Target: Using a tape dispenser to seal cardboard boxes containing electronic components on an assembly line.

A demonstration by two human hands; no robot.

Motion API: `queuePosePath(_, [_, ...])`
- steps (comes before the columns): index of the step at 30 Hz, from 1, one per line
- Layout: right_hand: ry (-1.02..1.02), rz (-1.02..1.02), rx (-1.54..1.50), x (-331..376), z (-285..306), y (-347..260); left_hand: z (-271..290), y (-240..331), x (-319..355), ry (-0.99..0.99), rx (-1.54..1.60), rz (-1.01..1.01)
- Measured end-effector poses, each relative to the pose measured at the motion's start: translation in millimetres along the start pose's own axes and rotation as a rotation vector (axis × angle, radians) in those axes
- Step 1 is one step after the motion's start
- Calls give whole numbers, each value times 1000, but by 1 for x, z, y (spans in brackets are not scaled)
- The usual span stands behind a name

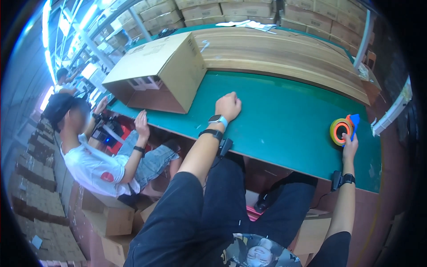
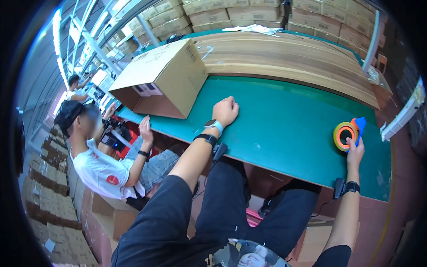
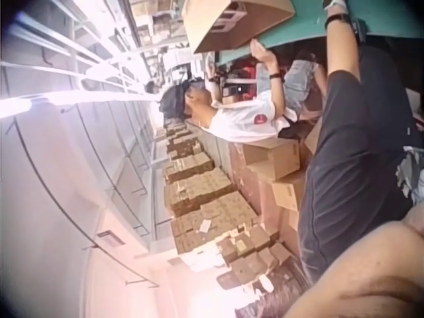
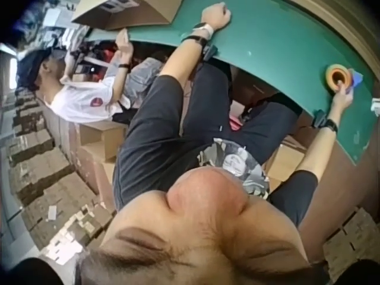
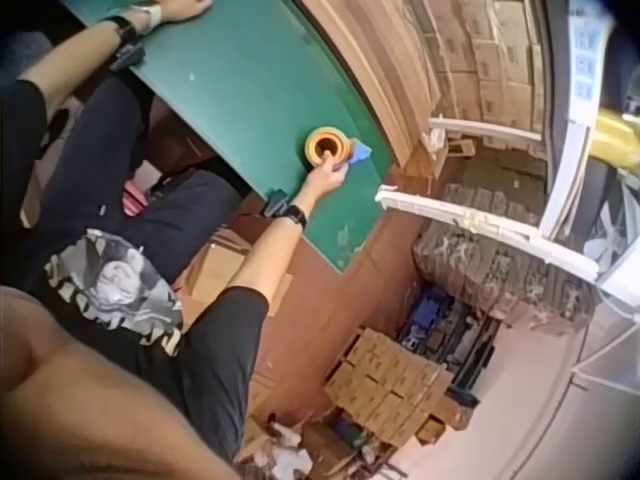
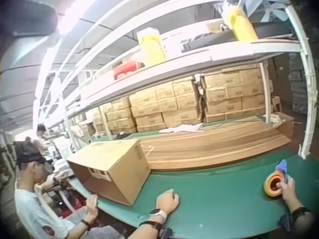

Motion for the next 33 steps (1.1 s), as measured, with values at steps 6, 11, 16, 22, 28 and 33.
queuePosePath(6, [-82,-75,1,-16,6,42,6,0,5,44,39,-25])
queuePosePath(11, [-21,-83,16,-21,9,53,3,-1,1,-8,64,-27])
queuePosePath(16, [-60,-25,-30,-20,12,55,3,1,1,31,52,-49])
queuePosePath(22, [-104,-55,25,-25,13,63,7,2,3,53,43,-46])
queuePosePath(28, [-80,-43,26,-25,14,66,6,3,1,29,43,-40])
queuePosePath(33, [-97,-51,-15,-26,12,65,7,2,2,48,35,-41])
Point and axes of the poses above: each hand's wrist, its own x-axis away from the middle knuckle, its own z-axis out of the back of the hand, y = z × x, the point moved 3 cm from there along -x, towards the middle knuckle, and after that the axes turned 8 degrees about z, right-handed, at the moved point
